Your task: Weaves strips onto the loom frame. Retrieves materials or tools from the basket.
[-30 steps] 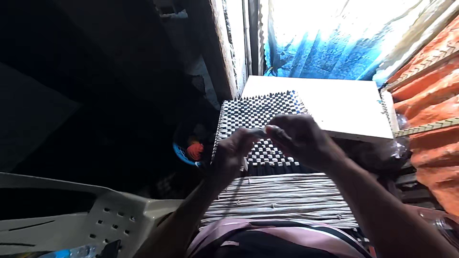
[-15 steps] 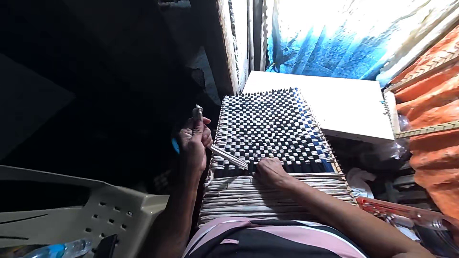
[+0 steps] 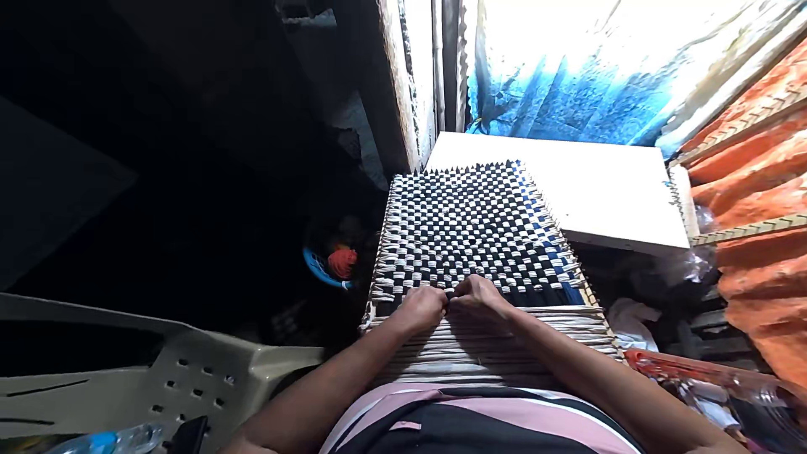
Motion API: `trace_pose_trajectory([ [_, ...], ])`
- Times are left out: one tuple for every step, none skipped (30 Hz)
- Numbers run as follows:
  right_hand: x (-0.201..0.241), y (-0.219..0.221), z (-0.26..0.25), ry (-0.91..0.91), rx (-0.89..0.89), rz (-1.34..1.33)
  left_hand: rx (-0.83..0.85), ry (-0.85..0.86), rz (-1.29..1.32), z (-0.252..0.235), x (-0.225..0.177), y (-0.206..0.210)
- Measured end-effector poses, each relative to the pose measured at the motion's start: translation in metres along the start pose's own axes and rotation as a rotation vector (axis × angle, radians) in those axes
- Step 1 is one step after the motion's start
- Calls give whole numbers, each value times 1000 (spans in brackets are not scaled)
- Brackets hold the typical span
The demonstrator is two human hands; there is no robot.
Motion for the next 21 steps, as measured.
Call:
trace_pose_trajectory([
  [0,1,0,1,-2,-3,1,-13,-53,3,-6,1],
  [0,3,-1,-9,-2,5,4,-34,-72,3,-9,1],
  [0,3,0,-33,0,27,6,-58,-42,1,-8,1],
  [1,3,2,-56,8,65,12,-82,37,-2,-4,0],
  [3,3,5,-68,16,117,10,-92,136,-5,2,1],
  [6,3,8,-69,33,168,0,-82,227,-9,7,2],
  [6,5,10,-74,36,204,-11,-63,298,-12,12,5],
  [6,7,11,-83,36,224,-19,-45,352,-13,16,7],
  [6,7,11,-92,35,230,-25,-30,397,-14,18,8],
  [6,7,10,-97,27,217,-31,-15,435,-14,20,8],
  [6,6,9,-95,5,183,-41,2,463,-14,22,8],
  [5,5,8,-82,-22,128,-54,25,480,-14,24,8],
  [4,4,7,-70,-50,68,-64,52,479,-13,25,8],
  [3,3,7,-66,-76,23,-75,78,464,-12,25,6],
  [4,1,9,-72,-96,-7,-86,95,442,-9,24,3],
  [7,-1,11,-85,-109,-25,-98,98,418,-4,22,-2],
  [10,-4,14,-95,-112,-41,-109,90,398,2,19,-7],
  [13,-8,18,-103,-108,-60,-125,84,380,8,16,-13],
  [16,-13,23,-110,-111,-88,-158,88,353,12,15,-17],
  [18,-20,29,-119,-128,-120,-198,104,320,15,15,-20],
  [19,-30,37,-145,-154,-155,-249,134,291,15,16,-20],
])
Point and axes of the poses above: each hand's wrist, its own z-axis away from the middle knuckle, its own y-axis out of the palm, x = y × z, the point moved 2 cm from there along -z, towards the middle knuckle, and after that the axes turned 3 degrees about -z, right-handed, at the moved point
